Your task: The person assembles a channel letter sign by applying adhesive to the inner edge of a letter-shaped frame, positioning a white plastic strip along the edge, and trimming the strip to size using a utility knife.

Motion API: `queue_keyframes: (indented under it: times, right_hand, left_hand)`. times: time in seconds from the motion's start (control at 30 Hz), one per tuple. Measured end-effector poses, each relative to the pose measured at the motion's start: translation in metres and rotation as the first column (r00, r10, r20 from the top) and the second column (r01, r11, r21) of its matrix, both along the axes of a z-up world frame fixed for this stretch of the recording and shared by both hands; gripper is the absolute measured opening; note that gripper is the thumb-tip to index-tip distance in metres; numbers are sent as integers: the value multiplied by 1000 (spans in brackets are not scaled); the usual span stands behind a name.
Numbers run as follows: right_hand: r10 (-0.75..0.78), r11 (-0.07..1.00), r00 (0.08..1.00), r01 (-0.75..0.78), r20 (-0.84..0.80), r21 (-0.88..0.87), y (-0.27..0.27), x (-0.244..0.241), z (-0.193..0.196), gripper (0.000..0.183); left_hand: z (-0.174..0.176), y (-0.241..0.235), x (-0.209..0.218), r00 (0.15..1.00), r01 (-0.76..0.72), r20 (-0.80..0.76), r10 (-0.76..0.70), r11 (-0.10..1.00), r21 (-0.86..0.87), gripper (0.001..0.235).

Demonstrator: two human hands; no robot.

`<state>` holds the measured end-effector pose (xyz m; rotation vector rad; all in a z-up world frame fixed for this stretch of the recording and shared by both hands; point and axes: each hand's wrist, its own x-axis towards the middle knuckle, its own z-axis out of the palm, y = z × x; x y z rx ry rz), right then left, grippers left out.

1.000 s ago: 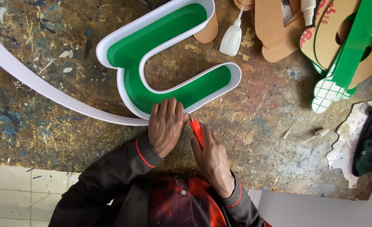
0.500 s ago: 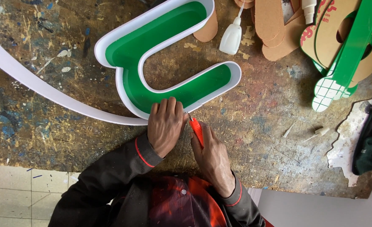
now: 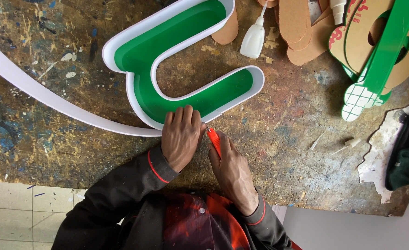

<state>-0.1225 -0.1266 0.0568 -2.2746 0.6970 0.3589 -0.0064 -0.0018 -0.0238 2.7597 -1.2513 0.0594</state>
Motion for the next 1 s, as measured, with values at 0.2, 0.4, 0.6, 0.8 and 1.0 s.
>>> queue_keyframes:
  times: [0.2,0.4,0.6,0.8,1.0]
  right_hand:
    - [-1,1000,982,6,-191,28,-2,13,9,48]
    - [13,1000,967,-6,-255,25,-3,16,12,49]
    - [47,999,952,-41,-301,25,-4,14,11,48]
    - [49,999,966,-46,-254,18,-2,13,13,48]
    - [-77,994,996,74,35,77,-15,-20,4,38]
  left_hand:
    - [1,0,-1,1000,-4,29,3,1000,11,47]
    - [-2,0,0,1000,-2,8,2,1000,30,46]
    - [-5,1,-3,999,-3,37,2,1000,28,49]
    - [-4,0,-3,1000,-14,22,14,1000,10,50]
    - [-11,1,-5,1000,-18,17,18,1000,-25,49]
